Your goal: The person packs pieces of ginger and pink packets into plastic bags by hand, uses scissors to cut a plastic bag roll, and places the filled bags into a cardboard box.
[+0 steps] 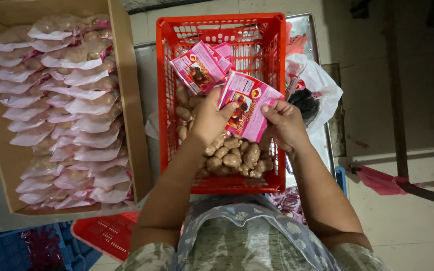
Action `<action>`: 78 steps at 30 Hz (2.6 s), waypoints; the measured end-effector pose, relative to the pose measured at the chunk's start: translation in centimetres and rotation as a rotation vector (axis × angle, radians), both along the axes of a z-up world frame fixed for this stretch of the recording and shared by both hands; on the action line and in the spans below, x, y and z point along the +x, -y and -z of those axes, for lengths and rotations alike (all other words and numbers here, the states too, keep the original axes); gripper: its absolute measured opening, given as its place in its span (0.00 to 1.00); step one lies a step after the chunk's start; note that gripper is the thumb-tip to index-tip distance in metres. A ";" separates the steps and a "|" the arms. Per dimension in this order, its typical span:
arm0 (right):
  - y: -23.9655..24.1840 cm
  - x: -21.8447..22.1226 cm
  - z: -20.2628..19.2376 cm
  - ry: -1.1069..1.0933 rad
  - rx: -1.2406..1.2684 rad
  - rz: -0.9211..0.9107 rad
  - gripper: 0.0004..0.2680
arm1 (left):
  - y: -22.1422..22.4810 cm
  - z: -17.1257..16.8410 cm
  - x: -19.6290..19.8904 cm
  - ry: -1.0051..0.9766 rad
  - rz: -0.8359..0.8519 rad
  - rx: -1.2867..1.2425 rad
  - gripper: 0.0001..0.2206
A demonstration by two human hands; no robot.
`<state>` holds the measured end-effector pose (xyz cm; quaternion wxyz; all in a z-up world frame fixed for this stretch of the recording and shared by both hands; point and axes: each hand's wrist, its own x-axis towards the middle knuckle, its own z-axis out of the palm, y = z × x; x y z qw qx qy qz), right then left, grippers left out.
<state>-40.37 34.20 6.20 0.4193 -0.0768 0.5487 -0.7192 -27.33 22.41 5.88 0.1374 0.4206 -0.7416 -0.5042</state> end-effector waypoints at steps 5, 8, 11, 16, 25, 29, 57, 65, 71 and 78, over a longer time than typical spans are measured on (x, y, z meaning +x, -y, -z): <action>-0.4 -1.9 7.6 -0.091 0.057 0.060 0.08 | -0.3 -0.9 0.1 -0.043 0.010 -0.345 0.23; -0.5 -1.5 7.7 -0.107 0.084 0.049 0.09 | -2.5 0.0 -0.5 -0.143 0.098 -0.258 0.22; -0.8 -1.2 7.2 -0.119 0.090 -0.001 0.09 | -2.8 2.3 -1.1 -0.177 0.173 -0.130 0.18; -2.4 -4.2 8.1 -0.382 0.124 -0.121 0.10 | -3.5 -0.8 -0.1 -0.166 0.107 -0.015 0.05; -2.0 -1.0 2.1 -1.186 0.244 -0.036 0.15 | -4.2 -0.7 -1.7 -0.224 0.023 0.117 0.26; -2.3 -1.8 4.5 -1.258 0.197 -0.103 0.13 | -4.1 0.9 -2.2 0.033 0.083 -0.030 0.22; -4.5 -0.7 3.8 -0.968 0.178 -0.150 0.06 | -0.7 13.4 10.7 0.638 0.553 -0.305 0.25; -5.3 -1.9 4.3 -0.954 0.229 -0.141 0.07 | 2.0 8.4 9.4 -0.493 -0.139 0.482 0.21; -5.3 -2.3 3.4 -0.956 0.209 -0.118 0.08 | 1.5 0.6 8.5 -0.282 -0.031 0.415 0.36; -5.7 -3.3 1.5 -0.978 0.211 -0.054 0.08 | 1.3 -6.4 7.8 -0.218 0.140 0.341 0.36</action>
